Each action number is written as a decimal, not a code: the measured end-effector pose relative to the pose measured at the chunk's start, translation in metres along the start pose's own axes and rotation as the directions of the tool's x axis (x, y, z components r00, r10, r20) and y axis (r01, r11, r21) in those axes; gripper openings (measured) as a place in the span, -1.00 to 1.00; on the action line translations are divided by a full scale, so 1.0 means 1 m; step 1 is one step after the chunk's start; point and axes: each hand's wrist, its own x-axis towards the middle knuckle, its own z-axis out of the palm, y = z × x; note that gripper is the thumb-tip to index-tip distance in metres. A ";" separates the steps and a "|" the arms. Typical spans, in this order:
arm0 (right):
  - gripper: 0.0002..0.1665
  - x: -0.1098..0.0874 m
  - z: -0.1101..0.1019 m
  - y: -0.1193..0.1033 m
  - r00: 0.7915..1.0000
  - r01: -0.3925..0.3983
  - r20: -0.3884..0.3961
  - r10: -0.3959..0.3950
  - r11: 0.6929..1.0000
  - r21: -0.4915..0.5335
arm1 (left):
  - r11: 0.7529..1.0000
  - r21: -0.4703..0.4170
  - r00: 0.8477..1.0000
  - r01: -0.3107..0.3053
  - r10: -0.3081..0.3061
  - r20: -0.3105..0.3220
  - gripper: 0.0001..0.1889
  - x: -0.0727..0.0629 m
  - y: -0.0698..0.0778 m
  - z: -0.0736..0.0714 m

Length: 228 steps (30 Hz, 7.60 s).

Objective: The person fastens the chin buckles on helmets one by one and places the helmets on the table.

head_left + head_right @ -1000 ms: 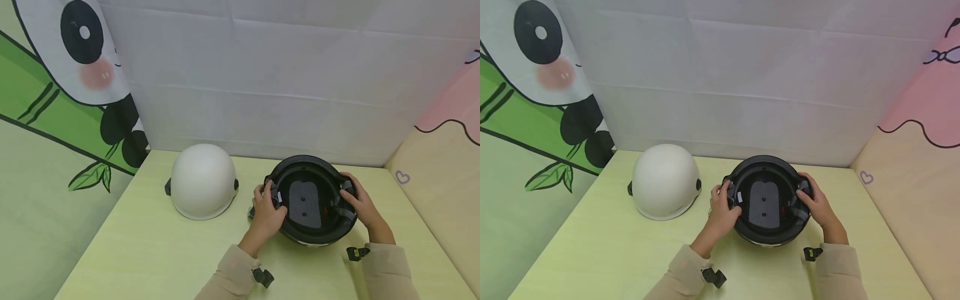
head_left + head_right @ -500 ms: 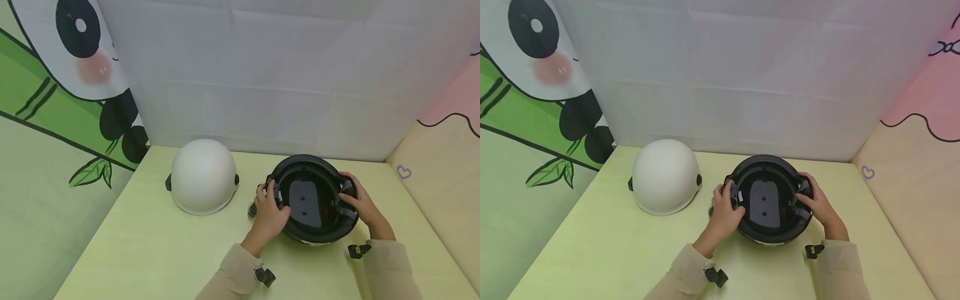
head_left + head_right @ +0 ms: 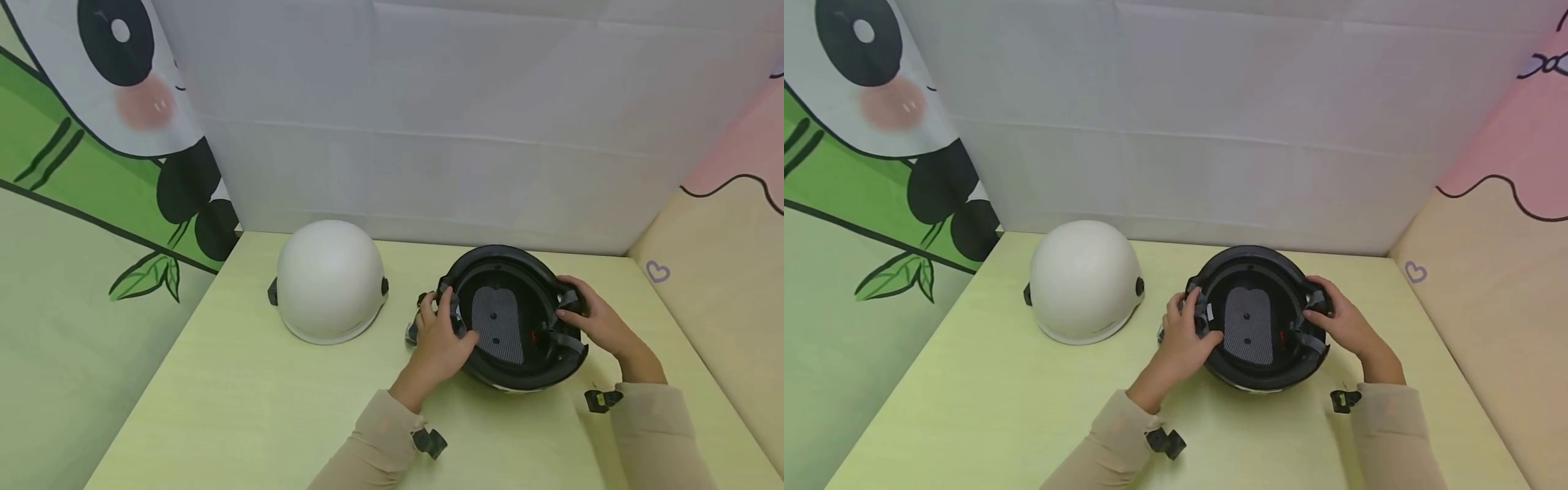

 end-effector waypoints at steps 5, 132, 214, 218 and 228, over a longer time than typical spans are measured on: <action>-0.28 -0.004 -0.008 -0.012 0.999 -0.040 0.031 0.044 0.992 -0.121 | 1.000 0.029 1.000 -0.011 0.010 0.028 -0.11 0.000 -0.001 -0.001; -0.83 -0.005 -0.006 -0.045 1.000 -0.001 0.023 0.017 0.838 -0.545 | 0.976 0.175 0.988 -0.128 0.141 -0.060 -0.09 -0.011 -0.012 -0.006; -0.76 -0.004 -0.010 -0.046 0.999 -0.020 0.016 0.032 0.864 -0.504 | 0.973 0.195 0.971 0.123 -0.078 -0.224 -0.79 0.088 -0.108 0.005; -0.74 -0.002 -0.010 -0.048 0.999 -0.024 0.012 0.035 0.864 -0.503 | 0.974 0.185 0.972 0.127 -0.085 -0.220 -0.83 0.089 -0.109 0.005; -0.76 -0.001 -0.010 -0.050 1.000 -0.018 -0.010 0.015 0.868 -0.497 | 0.980 0.149 0.973 0.131 -0.098 -0.211 -0.87 0.087 -0.106 -0.002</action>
